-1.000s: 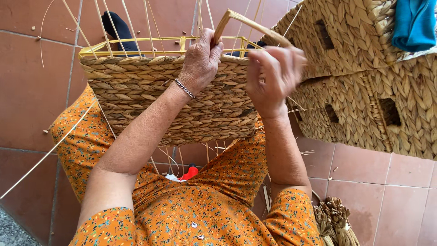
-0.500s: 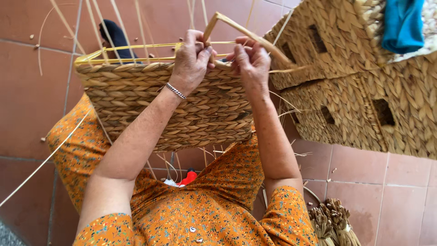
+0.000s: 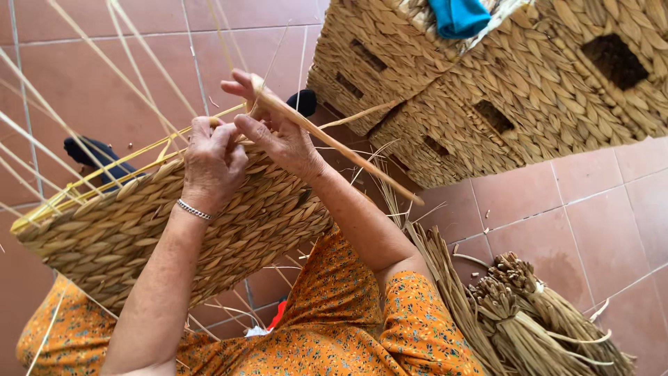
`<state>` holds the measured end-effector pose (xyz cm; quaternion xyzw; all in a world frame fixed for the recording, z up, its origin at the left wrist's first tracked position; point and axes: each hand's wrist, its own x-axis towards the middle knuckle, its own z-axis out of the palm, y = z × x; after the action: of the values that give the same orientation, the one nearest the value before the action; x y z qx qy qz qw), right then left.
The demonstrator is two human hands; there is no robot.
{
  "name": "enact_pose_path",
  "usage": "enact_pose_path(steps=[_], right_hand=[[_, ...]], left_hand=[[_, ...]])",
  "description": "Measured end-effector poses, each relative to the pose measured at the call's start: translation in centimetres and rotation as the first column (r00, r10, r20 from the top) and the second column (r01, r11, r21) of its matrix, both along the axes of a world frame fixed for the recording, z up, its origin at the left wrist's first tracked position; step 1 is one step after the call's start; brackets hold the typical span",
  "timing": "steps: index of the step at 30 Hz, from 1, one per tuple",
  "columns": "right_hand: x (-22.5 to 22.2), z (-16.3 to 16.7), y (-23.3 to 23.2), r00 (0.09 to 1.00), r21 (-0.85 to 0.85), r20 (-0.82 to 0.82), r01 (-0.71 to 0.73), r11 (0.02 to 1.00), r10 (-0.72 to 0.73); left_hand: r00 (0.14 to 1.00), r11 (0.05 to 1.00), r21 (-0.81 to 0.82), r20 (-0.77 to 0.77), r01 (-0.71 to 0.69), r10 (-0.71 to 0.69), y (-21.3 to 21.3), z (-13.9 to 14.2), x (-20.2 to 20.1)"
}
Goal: The person sits on a tiled floor weaving a water hyacinth basket around a bamboo frame, threading and tightening woven strands over the rim and tucking in loose ends. They reach to the side to grab new strands from a pile and rotate the basket to work on different sides.
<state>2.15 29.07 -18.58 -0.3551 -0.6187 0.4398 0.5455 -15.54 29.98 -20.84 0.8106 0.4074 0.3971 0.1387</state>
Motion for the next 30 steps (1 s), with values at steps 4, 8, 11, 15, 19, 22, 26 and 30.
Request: enact_pose_path(steps=[4, 8, 11, 15, 19, 22, 26, 30], right_hand=[[0.6, 0.3, -0.3, 0.998, 0.04, 0.01, 0.069, 0.997, -0.069], [1.0, -0.1, -0.9, 0.985, 0.009, 0.006, 0.171, 0.985, -0.171], [1.4, -0.9, -1.5, 0.959, -0.196, -0.11, 0.239, 0.951, -0.263], [2.9, -2.7, -2.1, 0.841, -0.039, 0.373, 0.435, 0.899, -0.391], [4.3, -4.2, -1.7, 0.668, 0.27, 0.528, 0.454, 0.849, -0.524], [4.5, -4.2, -1.3, 0.785, 0.073, 0.422, 0.47, 0.88, -0.454], [5.0, -3.3, -1.5, 0.694, 0.008, 0.547, 0.556, 0.831, -0.469], [6.1, -3.1, -0.8, 0.827, -0.29, 0.364, 0.538, 0.792, -0.428]], left_hand=[[0.993, 0.997, -0.046, -0.101, -0.06, 0.055, -0.2, -0.2, 0.0], [0.985, 0.989, 0.114, -0.139, -0.092, 0.107, 0.3, -1.1, 0.4], [0.979, 0.988, 0.065, -0.141, -0.141, 0.149, 0.4, -1.7, 0.6], [0.979, 0.987, 0.109, -0.154, -0.121, 0.137, 0.6, -1.8, 0.6], [0.988, 0.992, 0.018, -0.092, -0.122, 0.123, 1.1, -1.9, 0.3], [0.981, 0.986, -0.022, -0.104, -0.167, 0.164, 1.7, -2.4, 0.5], [0.966, 0.972, -0.006, -0.111, -0.234, 0.232, 3.1, -3.8, 1.4], [0.952, 0.942, -0.163, -0.131, -0.295, 0.276, 4.3, -4.5, 2.5]])
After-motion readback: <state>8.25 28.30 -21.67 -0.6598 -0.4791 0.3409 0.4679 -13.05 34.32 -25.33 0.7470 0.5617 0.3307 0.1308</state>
